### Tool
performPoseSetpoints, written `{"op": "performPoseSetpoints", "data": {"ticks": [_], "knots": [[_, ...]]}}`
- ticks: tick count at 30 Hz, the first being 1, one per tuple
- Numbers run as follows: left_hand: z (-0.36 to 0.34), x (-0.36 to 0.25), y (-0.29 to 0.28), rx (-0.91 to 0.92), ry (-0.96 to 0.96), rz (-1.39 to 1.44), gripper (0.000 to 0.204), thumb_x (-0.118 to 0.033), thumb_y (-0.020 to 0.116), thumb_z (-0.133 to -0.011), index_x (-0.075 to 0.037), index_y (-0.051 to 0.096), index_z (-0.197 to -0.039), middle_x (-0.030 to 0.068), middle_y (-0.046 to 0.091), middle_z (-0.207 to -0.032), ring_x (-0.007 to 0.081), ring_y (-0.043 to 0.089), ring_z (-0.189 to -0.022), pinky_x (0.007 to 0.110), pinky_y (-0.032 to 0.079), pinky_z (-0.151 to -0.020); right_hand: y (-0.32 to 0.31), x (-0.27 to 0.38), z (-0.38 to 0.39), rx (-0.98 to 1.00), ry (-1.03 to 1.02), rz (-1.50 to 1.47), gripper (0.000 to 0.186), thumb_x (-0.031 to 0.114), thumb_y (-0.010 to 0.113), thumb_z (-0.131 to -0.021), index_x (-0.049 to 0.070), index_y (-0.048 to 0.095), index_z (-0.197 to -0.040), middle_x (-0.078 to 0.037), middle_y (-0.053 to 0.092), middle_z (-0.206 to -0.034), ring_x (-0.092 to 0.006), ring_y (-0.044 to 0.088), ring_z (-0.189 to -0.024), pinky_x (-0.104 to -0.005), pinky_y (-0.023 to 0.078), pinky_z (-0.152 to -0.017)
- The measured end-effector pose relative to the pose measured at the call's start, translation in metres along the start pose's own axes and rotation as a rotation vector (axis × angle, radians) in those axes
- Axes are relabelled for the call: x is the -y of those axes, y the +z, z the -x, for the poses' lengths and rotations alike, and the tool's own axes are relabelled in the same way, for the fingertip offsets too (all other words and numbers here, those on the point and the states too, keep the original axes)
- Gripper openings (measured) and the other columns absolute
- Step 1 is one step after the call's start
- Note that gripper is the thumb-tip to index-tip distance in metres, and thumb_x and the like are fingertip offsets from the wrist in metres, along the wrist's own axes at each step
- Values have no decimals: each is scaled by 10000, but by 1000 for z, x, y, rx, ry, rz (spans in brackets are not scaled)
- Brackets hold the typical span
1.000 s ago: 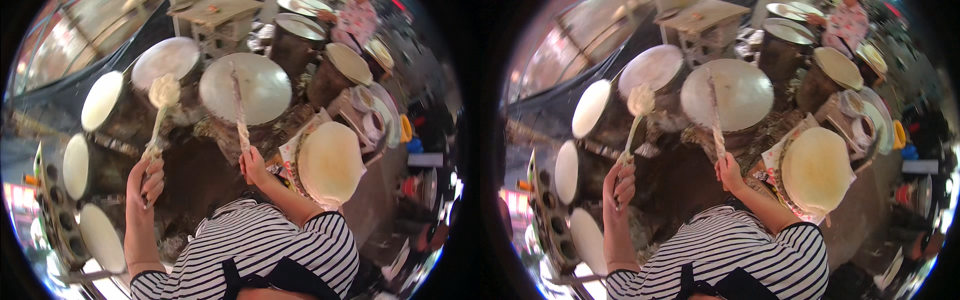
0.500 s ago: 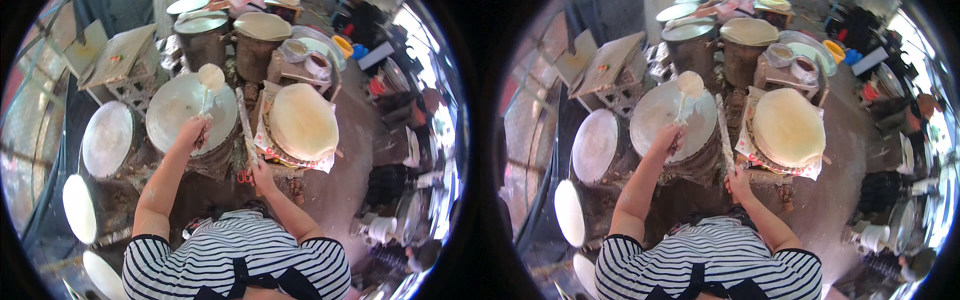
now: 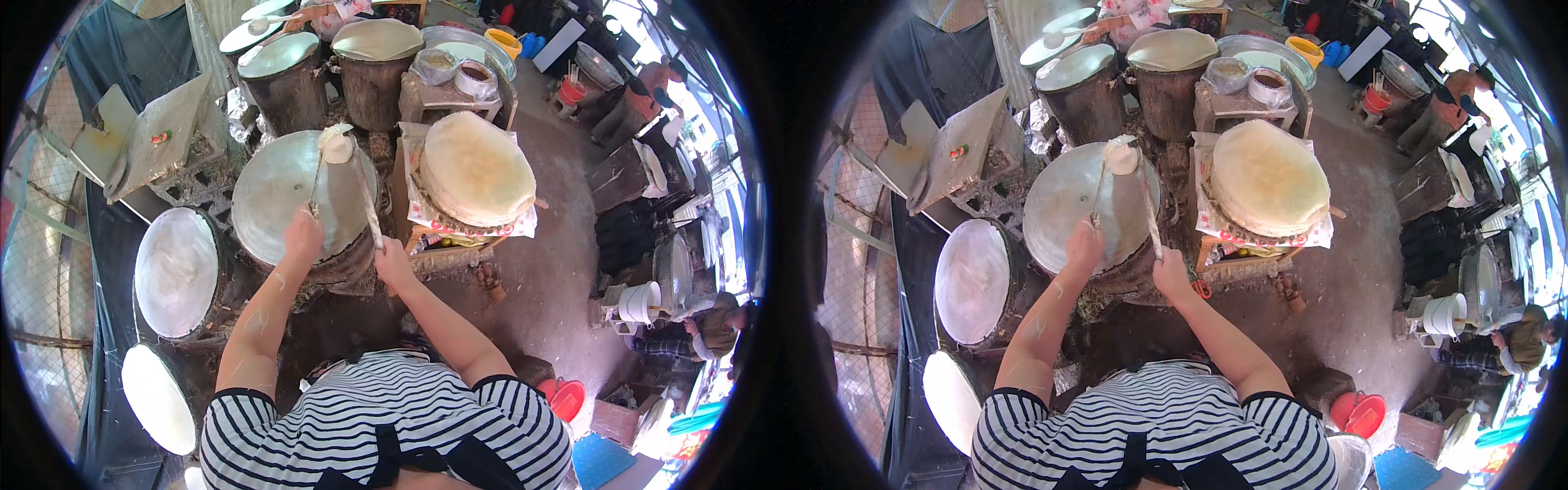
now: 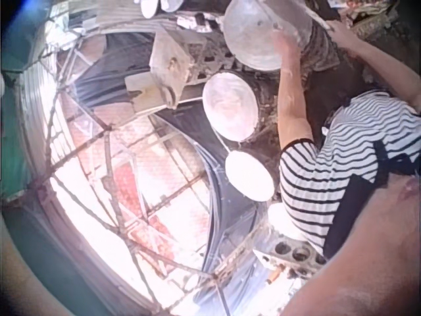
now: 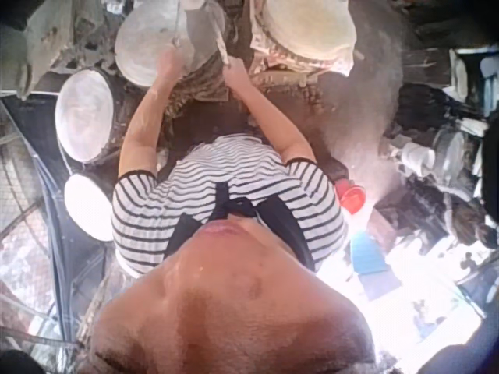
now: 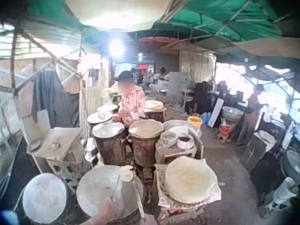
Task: The person ladles batter onto hot cylindrical cooking surfaces and spreads it into thin crepes using a wooden tool. The person removes the cooked crepes and stacks them on a nearby surface.
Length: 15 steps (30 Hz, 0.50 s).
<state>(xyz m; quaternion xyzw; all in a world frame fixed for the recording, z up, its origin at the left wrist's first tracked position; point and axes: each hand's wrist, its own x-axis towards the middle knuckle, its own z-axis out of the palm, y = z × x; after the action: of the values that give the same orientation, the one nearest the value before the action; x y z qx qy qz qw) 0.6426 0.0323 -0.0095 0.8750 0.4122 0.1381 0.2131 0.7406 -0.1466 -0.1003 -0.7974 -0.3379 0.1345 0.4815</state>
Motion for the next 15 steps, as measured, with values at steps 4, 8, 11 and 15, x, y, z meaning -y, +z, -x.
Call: {"op": "performPoseSetpoints", "data": {"ticks": [4,8,11,15], "knots": [[-3,23,-3,-83,26,-107,219,-215,468,-876,-65,507,-1030,208,589,-887,414,589,-802,503,459,-689,-2,44,-14,40,-38,18,265,60,478,-791,4,556,-1037,-245,532,-927,-389,480,-951,-452,388,-845],[-4,29,-10,-126,22,-107,215,-191,485,-863,-65,505,-1035,207,567,-935,415,585,-812,499,459,-690,-5,37,-11,-66,-73,73,257,30,452,-782,-10,554,-1014,-242,529,-890,-402,489,-911,-455,406,-821],[-6,31,-12,-149,2,-75,227,-176,499,-852,-64,502,-1048,207,562,-952,415,582,-823,498,459,-695,17,35,-30,-16,-165,144,198,25,460,-786,-34,514,-967,-256,488,-945,-422,519,-863,-470,441,-775],[-11,43,-10,-167,-49,-69,245,-170,518,-842,-62,502,-1061,205,562,-960,417,580,-829,495,456,-709,-1,50,-37,-47,-158,239,175,23,455,-796,-9,510,-959,-238,490,-954,-427,550,-852,-474,475,-727]]}}
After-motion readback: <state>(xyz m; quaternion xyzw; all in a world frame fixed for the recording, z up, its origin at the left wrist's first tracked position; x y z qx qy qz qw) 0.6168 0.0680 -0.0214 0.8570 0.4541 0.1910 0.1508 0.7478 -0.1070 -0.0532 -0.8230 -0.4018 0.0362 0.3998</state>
